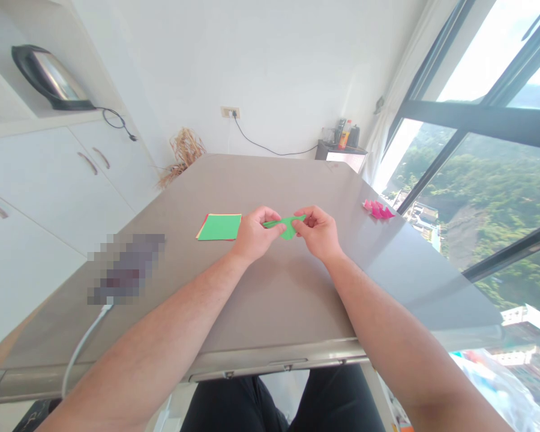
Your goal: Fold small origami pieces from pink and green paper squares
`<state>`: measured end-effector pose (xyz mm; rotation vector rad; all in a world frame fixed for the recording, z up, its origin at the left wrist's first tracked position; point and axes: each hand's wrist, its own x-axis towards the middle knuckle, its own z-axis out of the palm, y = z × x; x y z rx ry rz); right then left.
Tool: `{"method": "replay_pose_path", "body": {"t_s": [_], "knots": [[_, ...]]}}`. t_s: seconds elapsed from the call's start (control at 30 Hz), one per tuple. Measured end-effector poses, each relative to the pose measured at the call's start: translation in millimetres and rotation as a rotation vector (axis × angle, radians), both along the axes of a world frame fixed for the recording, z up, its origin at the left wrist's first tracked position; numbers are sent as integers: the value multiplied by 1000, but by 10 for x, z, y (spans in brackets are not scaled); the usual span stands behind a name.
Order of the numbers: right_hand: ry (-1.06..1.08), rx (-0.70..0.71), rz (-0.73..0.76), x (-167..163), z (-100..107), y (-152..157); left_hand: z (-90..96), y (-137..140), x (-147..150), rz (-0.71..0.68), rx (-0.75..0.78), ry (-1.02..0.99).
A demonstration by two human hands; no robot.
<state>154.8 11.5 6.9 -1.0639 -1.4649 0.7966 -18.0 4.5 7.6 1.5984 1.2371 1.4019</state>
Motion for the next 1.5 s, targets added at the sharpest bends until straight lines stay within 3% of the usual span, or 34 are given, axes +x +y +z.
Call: {"method": "replay_pose_path", "body": {"t_s": [0.27, 0.87, 1.27, 1.5], "knots": [[-45, 21, 9, 12, -32, -1, -2, 8, 24, -148, -120, -227], [-120, 121, 37, 2, -30, -15, 13, 0, 38, -123, -56, -179], [-93, -45, 47, -5, 15, -14, -24, 8, 21, -139, -38, -81], [43, -142, 139, 2, 25, 14, -10, 12, 12, -73, -10, -38]]}}
